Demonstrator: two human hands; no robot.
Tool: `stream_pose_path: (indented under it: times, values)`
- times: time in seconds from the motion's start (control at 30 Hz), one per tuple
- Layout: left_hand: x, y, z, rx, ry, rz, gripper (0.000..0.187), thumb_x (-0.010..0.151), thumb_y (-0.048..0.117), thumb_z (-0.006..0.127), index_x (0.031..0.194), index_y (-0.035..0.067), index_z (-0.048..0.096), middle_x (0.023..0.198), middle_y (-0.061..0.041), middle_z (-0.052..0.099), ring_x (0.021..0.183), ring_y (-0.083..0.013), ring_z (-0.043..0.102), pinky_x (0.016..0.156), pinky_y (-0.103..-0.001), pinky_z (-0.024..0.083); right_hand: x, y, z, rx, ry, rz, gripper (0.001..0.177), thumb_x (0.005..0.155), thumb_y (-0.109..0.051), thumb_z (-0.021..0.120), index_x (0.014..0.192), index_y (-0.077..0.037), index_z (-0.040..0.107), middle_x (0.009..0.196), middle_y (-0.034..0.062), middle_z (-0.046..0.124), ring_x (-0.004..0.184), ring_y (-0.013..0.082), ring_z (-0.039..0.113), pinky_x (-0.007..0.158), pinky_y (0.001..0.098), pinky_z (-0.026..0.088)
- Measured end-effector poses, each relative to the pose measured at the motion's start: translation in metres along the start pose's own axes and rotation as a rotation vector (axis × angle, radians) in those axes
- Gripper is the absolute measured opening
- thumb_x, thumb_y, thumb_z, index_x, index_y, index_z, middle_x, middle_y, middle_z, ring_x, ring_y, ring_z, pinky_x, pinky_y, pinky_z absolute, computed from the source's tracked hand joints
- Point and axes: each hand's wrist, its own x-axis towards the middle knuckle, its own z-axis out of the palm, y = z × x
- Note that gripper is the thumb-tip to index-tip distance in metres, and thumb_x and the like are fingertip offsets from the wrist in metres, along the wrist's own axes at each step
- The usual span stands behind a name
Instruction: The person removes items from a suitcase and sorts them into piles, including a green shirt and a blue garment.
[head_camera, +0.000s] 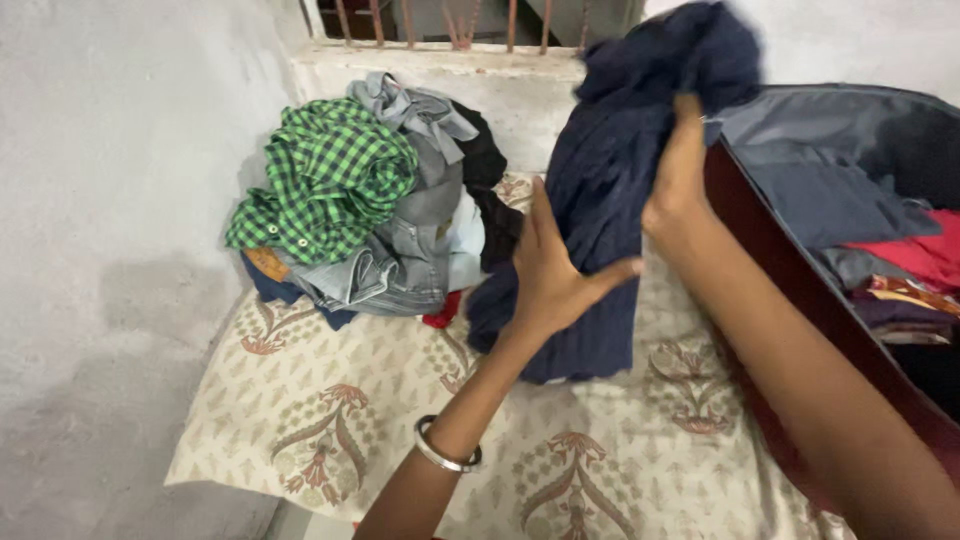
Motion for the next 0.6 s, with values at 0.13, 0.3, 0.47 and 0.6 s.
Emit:
stream_pose_path:
  times: [0.13,0.3,0.47,0.6]
  values:
    - [-0.01,-0.031,0.007,-0.129,-0.289,-0.341,0.074,0.079,0.043,0.079,0.14,0.006,0.058,0.124,-0.023,0.074,0.119,-0.0381,0.07,0.1,-0.042,0.054,0.003,-0.002,-0.007,-0.016,-0.108,0.024,0.076,0.097,-0.058,0.056,0.147,-0.001,0.052,0.141,0.0172,0.064,0.132,0.0314,0.063,0.121,0.0459,0.05]
    - [-0.016,-0.059,0.003,-0.358,0.088,-0.244,0.055,0.081,0.013,0.074,0.133,0.0,0.061,0.117,-0.02,0.075,0.111,-0.0317,0.074,0.097,-0.038,0.056,-0.002,-0.004,-0.076,-1.435,0.026,0.476,0.11,0.088,-0.086,0.041,0.15,0.004,0.044,0.153,0.0236,0.048,0.144,0.0386,0.043,0.117,0.0511,0.034]
    - [0.0,-0.073,-0.013,-0.551,0.094,-0.337,0.051,0.08,0.0,0.061,0.131,-0.003,0.062,0.113,-0.015,0.074,0.103,-0.024,0.07,0.092,-0.033,0.054,-0.034,0.005,-0.11,-2.561,-0.455,0.673,0.125,0.075,-0.079,0.067,0.161,-0.001,0.021,0.169,0.0221,0.018,0.157,0.0414,0.012,0.125,0.0575,0.017]
    - [0.02,-0.081,-0.01,-0.763,0.04,-0.18,0.06,0.08,-0.007,0.053,0.14,-0.004,0.057,0.124,-0.011,0.068,0.112,-0.0194,0.064,0.102,-0.029,0.049,-0.057,0.024,-0.087,-2.325,-0.647,0.381,0.159,0.066,-0.071,0.091,0.163,0.003,-0.01,0.168,0.0335,-0.004,0.155,0.0465,-0.007,0.122,0.0509,0.008]
